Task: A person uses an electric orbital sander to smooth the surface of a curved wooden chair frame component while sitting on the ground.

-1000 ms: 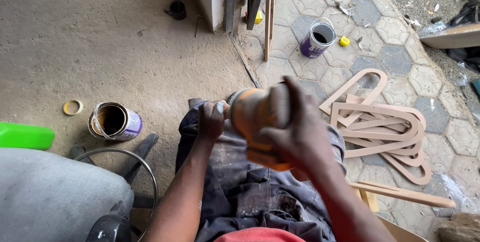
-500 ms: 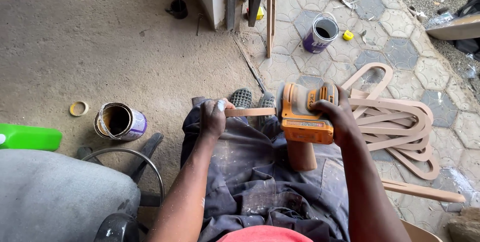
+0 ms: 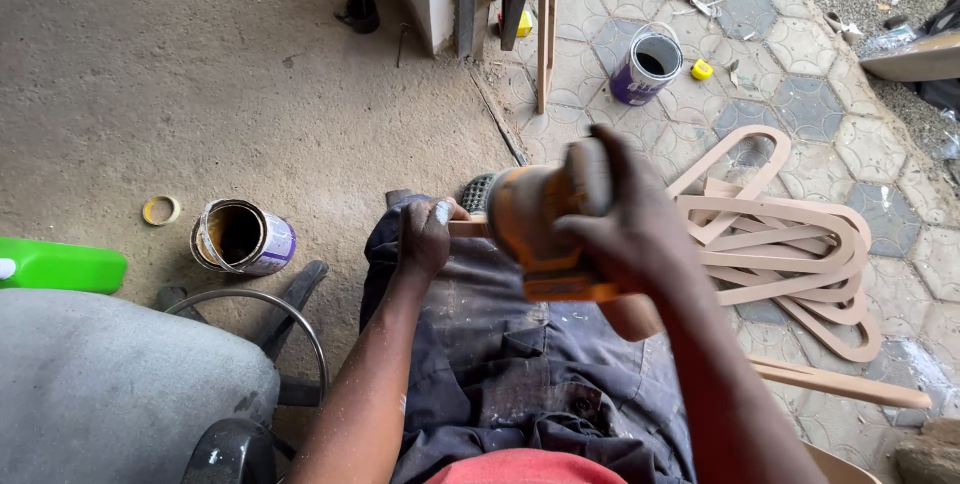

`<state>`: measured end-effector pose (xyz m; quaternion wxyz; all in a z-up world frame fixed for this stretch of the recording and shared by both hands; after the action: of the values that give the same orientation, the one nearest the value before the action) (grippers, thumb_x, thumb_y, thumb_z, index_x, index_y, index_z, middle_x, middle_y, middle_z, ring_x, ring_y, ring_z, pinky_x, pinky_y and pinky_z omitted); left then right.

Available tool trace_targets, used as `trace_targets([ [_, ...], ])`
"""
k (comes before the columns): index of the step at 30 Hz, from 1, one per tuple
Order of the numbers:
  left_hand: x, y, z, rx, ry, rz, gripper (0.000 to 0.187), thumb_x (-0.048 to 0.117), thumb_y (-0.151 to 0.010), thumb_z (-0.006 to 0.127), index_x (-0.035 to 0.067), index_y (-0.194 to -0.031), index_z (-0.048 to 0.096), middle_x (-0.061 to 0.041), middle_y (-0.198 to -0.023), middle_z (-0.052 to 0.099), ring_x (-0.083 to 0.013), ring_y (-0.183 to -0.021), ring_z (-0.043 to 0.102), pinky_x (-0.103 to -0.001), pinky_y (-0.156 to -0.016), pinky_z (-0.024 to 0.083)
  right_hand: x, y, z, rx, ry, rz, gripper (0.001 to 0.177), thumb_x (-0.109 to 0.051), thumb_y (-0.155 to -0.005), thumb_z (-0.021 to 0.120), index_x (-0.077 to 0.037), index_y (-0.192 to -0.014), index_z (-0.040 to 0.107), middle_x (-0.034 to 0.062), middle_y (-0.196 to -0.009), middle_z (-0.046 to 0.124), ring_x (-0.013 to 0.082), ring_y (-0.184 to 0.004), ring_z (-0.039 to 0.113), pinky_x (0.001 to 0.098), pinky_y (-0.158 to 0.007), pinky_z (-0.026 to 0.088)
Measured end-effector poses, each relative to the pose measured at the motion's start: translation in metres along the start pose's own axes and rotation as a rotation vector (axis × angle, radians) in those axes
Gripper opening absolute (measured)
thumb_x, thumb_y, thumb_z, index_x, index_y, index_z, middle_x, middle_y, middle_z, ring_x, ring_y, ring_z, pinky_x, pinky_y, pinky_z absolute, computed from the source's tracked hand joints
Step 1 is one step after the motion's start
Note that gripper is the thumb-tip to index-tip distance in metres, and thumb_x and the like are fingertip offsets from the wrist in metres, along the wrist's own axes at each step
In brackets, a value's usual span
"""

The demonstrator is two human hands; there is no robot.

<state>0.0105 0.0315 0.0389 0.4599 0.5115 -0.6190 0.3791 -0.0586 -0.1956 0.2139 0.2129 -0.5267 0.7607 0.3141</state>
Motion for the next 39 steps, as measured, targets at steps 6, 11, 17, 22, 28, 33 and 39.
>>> trace_targets([
  [6,-0.026,0.011,0.009,0.321,-0.484,0.923,0.047,0.030,-0.107,0.042,0.008,-0.067,0.034,-0.011,-0.060,0.033,-0.0367,-0.052,0.043,-0.041,-0.048,0.035,-0.073,0.051,0.042,-0.053,0.148,-0.048,0.107,-0.030,-0.067,0.079,-0.037,-0.161,0.028,0.0221,-0.122,0.049,0.0615,-0.096,0.065,0.0640,-0.086,0.058],
  [11,-0.019,-0.002,-0.008,0.251,-0.374,0.267,0.015,0.018,-0.084,0.060,0.009,-0.081,0.072,-0.013,-0.072,0.063,-0.0298,-0.072,0.060,-0.039,-0.072,0.048,-0.033,0.013,0.016,0.057,0.038,0.015,0.111,-0.024,-0.064,0.086,-0.028,-0.161,0.032,0.0270,-0.124,0.053,0.0538,-0.101,0.065,0.0604,-0.087,0.057],
  [17,-0.019,-0.013,-0.004,0.175,-0.024,-0.169,0.039,0.035,-0.084,0.049,0.016,-0.072,0.080,-0.014,-0.064,0.069,-0.0351,-0.072,0.068,-0.039,-0.069,0.050,0.126,-0.062,0.004,0.210,-0.556,0.173,0.100,-0.024,-0.066,0.083,-0.021,-0.155,0.038,0.0250,-0.122,0.056,0.0442,-0.105,0.065,0.0578,-0.083,0.054],
  [22,-0.020,-0.019,0.000,0.189,-0.034,-0.191,0.039,0.036,-0.081,0.047,0.019,-0.067,0.079,-0.009,-0.058,0.067,-0.0267,-0.068,0.067,-0.035,-0.067,0.050,0.230,-0.080,0.041,0.232,-0.846,0.321,0.096,-0.018,-0.069,0.086,-0.006,-0.150,0.037,0.0266,-0.123,0.051,0.0388,-0.105,0.063,0.0602,-0.078,0.056],
  [28,-0.015,-0.025,-0.013,0.293,-0.046,-0.199,0.043,0.038,-0.084,0.045,0.014,-0.066,0.075,-0.010,-0.056,0.066,-0.0327,-0.071,0.066,-0.038,-0.076,0.051,0.216,-0.076,0.065,0.244,-0.967,0.326,0.093,-0.015,-0.068,0.085,-0.007,-0.149,0.040,0.0232,-0.120,0.052,0.0358,-0.104,0.063,0.0568,-0.077,0.057],
  [33,-0.026,-0.031,-0.014,0.340,0.006,-0.221,0.043,0.037,-0.081,0.047,0.016,-0.053,0.071,-0.009,-0.050,0.060,-0.0278,-0.054,0.061,-0.032,-0.062,0.051,0.128,-0.057,0.037,0.297,-0.869,0.158,0.094,-0.014,-0.066,0.083,-0.008,-0.150,0.042,0.0173,-0.113,0.054,0.0290,-0.104,0.061,0.0440,-0.084,0.057],
  [39,-0.049,-0.028,-0.011,0.341,0.005,-0.254,0.048,0.035,-0.084,0.049,-0.006,-0.075,0.070,-0.027,-0.071,0.065,-0.0410,-0.072,0.062,-0.050,-0.071,0.046,-0.001,-0.007,0.000,0.224,-0.314,0.062,0.100,-0.028,-0.069,0.079,-0.023,-0.159,0.033,0.0363,-0.134,0.056,0.0594,-0.123,0.056,0.0664,-0.103,0.042],
])
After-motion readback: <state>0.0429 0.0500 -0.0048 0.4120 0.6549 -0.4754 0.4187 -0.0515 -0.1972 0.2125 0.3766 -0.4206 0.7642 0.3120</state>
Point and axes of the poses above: each hand's wrist, its own y-axis away from the middle knuckle, its own z-axis out of the palm, x = y × z, the point moved 10 cm from there along -y, towards the middle knuckle
